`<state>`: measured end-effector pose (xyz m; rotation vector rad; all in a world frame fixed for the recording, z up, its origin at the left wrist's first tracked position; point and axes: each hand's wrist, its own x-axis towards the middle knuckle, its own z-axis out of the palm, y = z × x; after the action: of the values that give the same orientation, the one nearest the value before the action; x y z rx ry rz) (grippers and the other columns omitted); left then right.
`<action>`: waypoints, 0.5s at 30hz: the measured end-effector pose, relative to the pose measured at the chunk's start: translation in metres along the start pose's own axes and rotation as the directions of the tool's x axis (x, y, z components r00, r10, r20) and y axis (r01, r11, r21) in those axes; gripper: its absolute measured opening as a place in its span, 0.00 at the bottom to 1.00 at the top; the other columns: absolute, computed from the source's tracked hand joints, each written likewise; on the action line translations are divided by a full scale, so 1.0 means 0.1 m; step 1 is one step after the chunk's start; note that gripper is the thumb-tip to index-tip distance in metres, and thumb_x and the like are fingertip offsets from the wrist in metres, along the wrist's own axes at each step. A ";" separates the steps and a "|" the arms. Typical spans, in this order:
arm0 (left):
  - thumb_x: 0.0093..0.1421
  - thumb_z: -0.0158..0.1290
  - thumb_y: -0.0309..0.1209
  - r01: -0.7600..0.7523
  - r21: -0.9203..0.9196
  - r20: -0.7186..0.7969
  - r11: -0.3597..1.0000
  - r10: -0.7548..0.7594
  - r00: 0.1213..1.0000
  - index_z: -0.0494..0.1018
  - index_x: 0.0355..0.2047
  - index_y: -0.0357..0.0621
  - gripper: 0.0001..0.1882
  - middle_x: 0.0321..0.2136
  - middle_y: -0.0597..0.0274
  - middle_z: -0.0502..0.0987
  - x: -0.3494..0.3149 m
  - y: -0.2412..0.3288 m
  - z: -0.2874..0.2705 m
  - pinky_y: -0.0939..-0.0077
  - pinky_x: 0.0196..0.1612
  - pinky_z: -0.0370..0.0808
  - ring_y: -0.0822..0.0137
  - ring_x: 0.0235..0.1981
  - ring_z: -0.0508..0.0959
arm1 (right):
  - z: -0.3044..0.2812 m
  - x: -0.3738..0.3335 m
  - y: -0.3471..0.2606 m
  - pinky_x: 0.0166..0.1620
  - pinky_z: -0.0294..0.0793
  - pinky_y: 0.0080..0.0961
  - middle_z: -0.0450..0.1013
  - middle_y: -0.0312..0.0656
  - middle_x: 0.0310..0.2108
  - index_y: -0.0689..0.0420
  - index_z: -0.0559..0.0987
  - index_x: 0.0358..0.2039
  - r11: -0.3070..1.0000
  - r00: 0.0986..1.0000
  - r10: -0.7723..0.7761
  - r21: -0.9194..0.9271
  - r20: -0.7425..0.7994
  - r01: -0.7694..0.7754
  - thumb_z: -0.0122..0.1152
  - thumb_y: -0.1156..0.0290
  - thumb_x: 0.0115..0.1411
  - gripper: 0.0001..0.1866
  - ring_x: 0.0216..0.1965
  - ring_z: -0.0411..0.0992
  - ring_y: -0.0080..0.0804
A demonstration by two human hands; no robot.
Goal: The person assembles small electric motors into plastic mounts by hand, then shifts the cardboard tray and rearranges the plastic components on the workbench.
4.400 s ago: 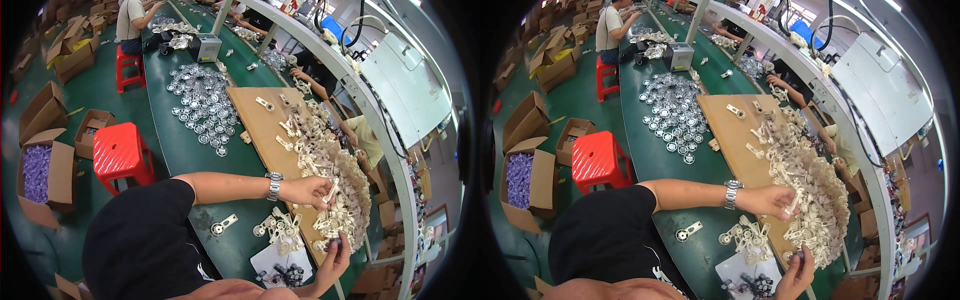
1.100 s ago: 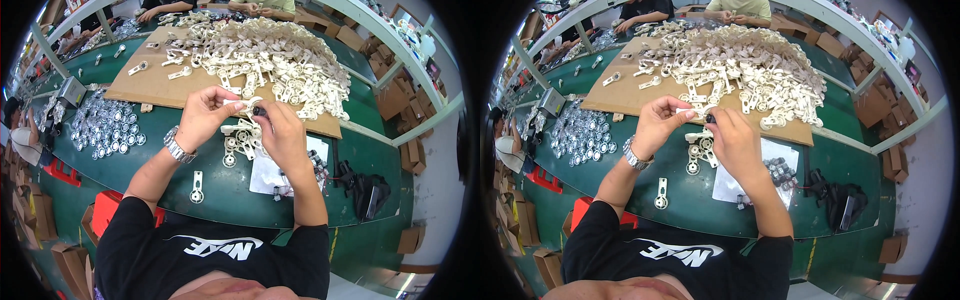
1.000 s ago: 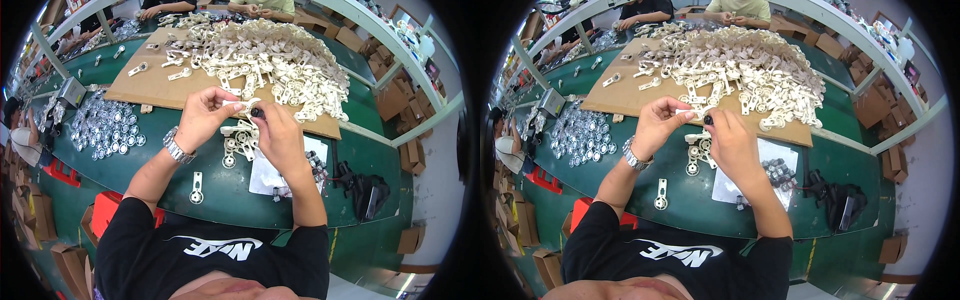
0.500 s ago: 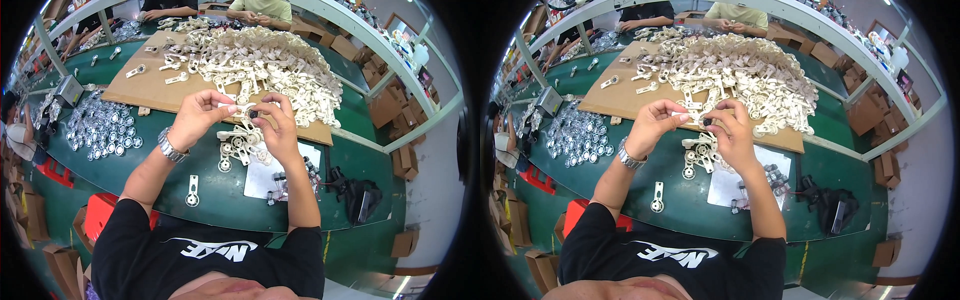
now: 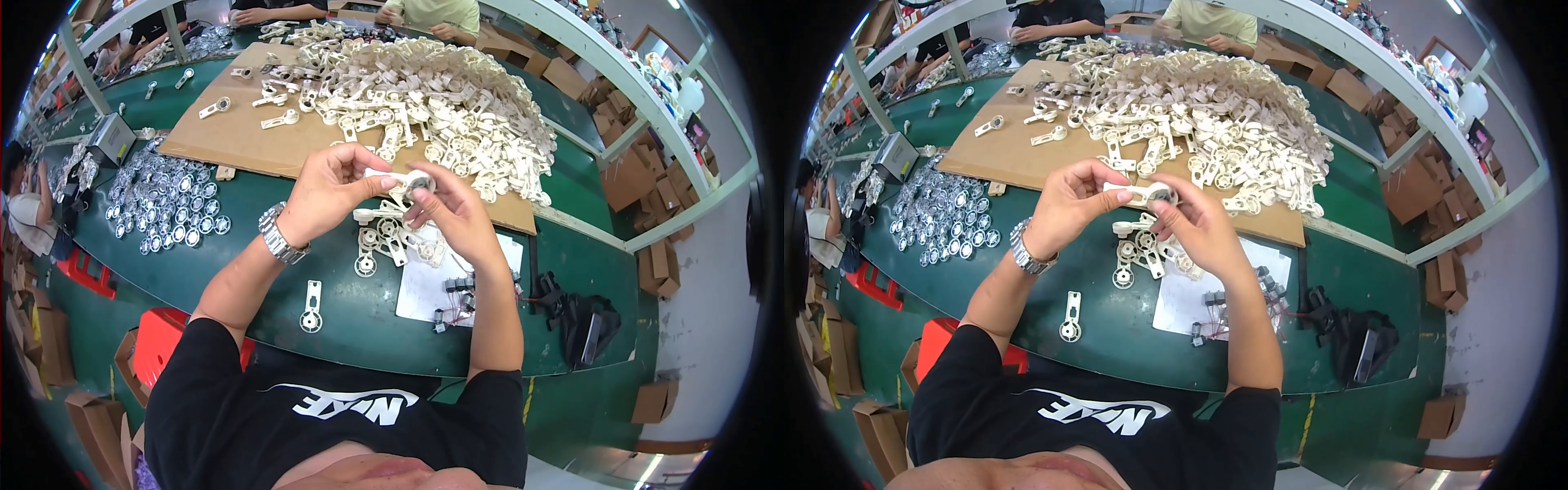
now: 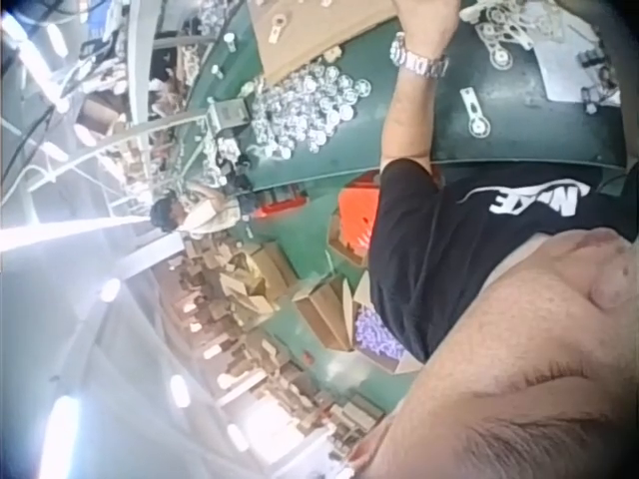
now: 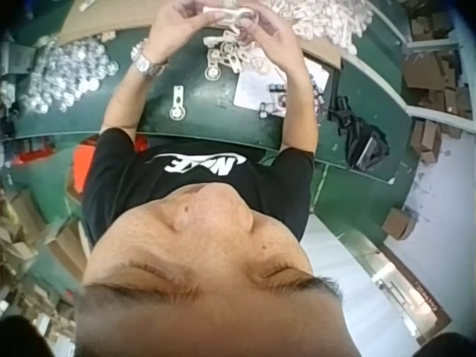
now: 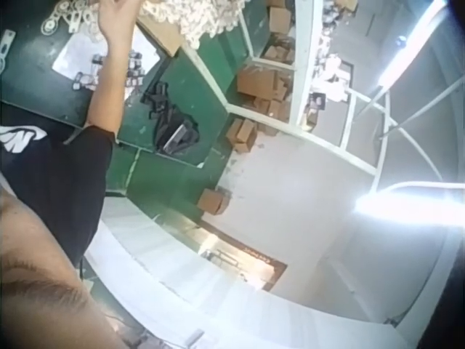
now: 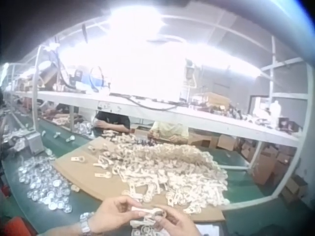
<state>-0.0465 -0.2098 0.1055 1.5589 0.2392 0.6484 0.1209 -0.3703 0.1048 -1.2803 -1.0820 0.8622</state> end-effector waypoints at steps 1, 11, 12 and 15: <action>0.62 0.66 0.25 -0.018 -0.044 0.020 0.999 0.019 1.000 0.80 0.40 0.36 0.09 0.32 0.67 0.83 0.01 -0.01 0.03 0.85 0.35 0.75 0.81 0.32 0.79 | 0.00 -0.02 0.02 0.36 0.81 0.22 0.78 0.38 0.36 0.60 0.75 0.59 1.000 1.000 -0.002 0.004 -0.004 0.002 0.61 0.75 0.69 0.19 0.33 0.78 0.23; 0.63 0.65 0.23 0.032 0.031 0.059 0.999 -0.034 0.998 0.79 0.42 0.37 0.09 0.36 0.66 0.82 0.04 -0.07 0.20 0.84 0.41 0.77 0.80 0.36 0.79 | -0.17 -0.07 0.12 0.28 0.77 0.19 0.77 0.38 0.29 0.62 0.79 0.52 1.000 0.997 0.018 0.006 -0.071 -0.017 0.55 0.80 0.70 0.12 0.24 0.75 0.21; 0.63 0.64 0.23 0.047 0.022 0.059 0.999 -0.049 0.997 0.79 0.42 0.37 0.08 0.35 0.66 0.82 0.04 -0.02 0.23 0.84 0.41 0.77 0.80 0.36 0.79 | -0.18 -0.09 0.11 0.27 0.75 0.19 0.77 0.38 0.28 0.61 0.80 0.51 0.998 0.995 0.056 0.006 -0.079 -0.056 0.54 0.80 0.70 0.11 0.23 0.74 0.20; 0.63 0.64 0.23 0.063 0.024 0.047 0.998 -0.064 0.997 0.79 0.42 0.37 0.09 0.34 0.67 0.82 0.03 -0.03 0.34 0.84 0.39 0.76 0.80 0.35 0.78 | -0.17 -0.08 0.17 0.25 0.72 0.17 0.75 0.35 0.27 0.60 0.80 0.50 0.994 0.987 0.047 -0.094 -0.154 -0.062 0.54 0.80 0.70 0.11 0.21 0.70 0.18</action>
<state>-0.0255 -0.2370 0.1045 1.5796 0.2604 0.5598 0.1360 -0.3813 0.0876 -1.4403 -0.9823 0.7461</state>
